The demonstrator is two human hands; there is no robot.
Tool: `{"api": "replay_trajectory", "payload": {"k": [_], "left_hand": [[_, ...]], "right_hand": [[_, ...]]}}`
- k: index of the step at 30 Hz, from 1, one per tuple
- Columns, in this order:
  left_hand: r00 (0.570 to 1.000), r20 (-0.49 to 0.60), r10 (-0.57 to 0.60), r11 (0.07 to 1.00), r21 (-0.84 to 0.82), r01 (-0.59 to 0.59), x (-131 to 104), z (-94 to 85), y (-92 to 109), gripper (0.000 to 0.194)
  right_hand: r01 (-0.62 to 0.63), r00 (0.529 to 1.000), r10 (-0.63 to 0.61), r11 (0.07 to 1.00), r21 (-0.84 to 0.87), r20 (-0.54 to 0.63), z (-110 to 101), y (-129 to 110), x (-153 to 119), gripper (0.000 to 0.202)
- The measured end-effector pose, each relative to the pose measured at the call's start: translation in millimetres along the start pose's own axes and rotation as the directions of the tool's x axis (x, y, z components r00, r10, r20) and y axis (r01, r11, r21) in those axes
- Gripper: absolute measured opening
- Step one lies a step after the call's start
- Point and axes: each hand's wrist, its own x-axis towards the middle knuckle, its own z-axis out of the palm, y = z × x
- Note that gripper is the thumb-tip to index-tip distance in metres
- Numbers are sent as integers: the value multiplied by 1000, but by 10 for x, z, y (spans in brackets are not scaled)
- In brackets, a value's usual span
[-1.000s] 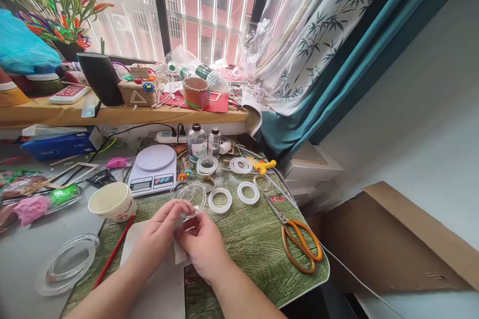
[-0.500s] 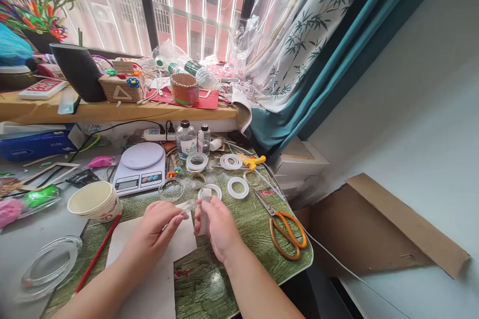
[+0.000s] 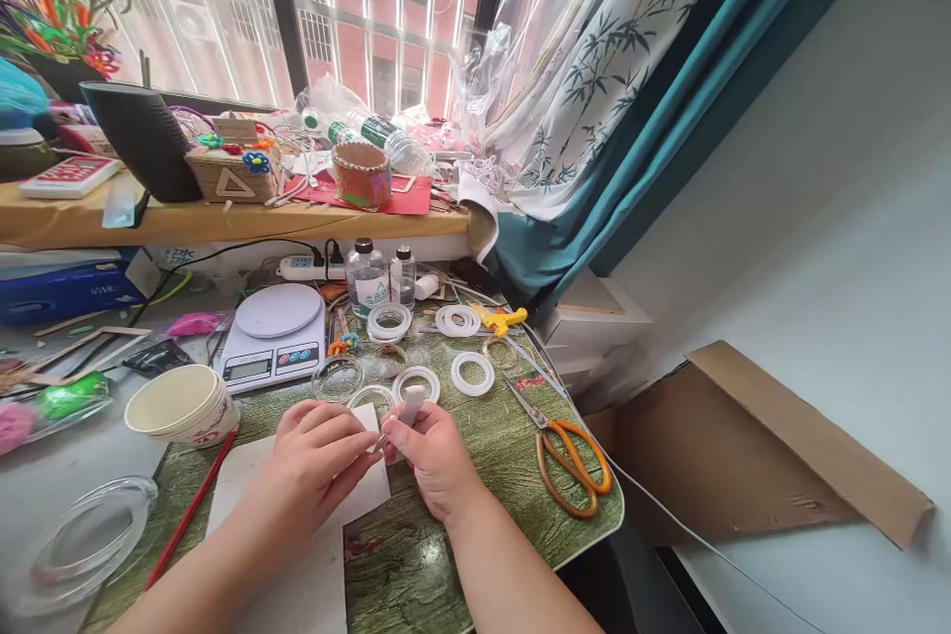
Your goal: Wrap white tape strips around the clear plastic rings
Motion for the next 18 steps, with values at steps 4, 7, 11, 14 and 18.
{"api": "replay_trajectory", "payload": {"k": [4, 7, 11, 14, 18], "left_hand": [[952, -287, -108, 994, -53, 97, -23, 22, -21, 21], [942, -274, -192, 974, -168, 149, -23, 33, -55, 13], [974, -188, -127, 986, -130, 104, -8, 38, -91, 18], [990, -136, -25, 999, -33, 21, 4, 33, -82, 25], [991, -129, 31, 999, 26, -28, -3, 30, -35, 30]], "right_hand": [[-1, 1000, 1, 1000, 12, -11, -10, 14, 18, 33], [-6, 1000, 6, 999, 34, -2, -2, 24, 22, 32], [-8, 999, 6, 1000, 20, 51, 18, 43, 23, 36], [6, 999, -7, 1000, 9, 34, 20, 61, 28, 44], [1, 1000, -2, 999, 38, 26, -8, 76, 53, 51]]}}
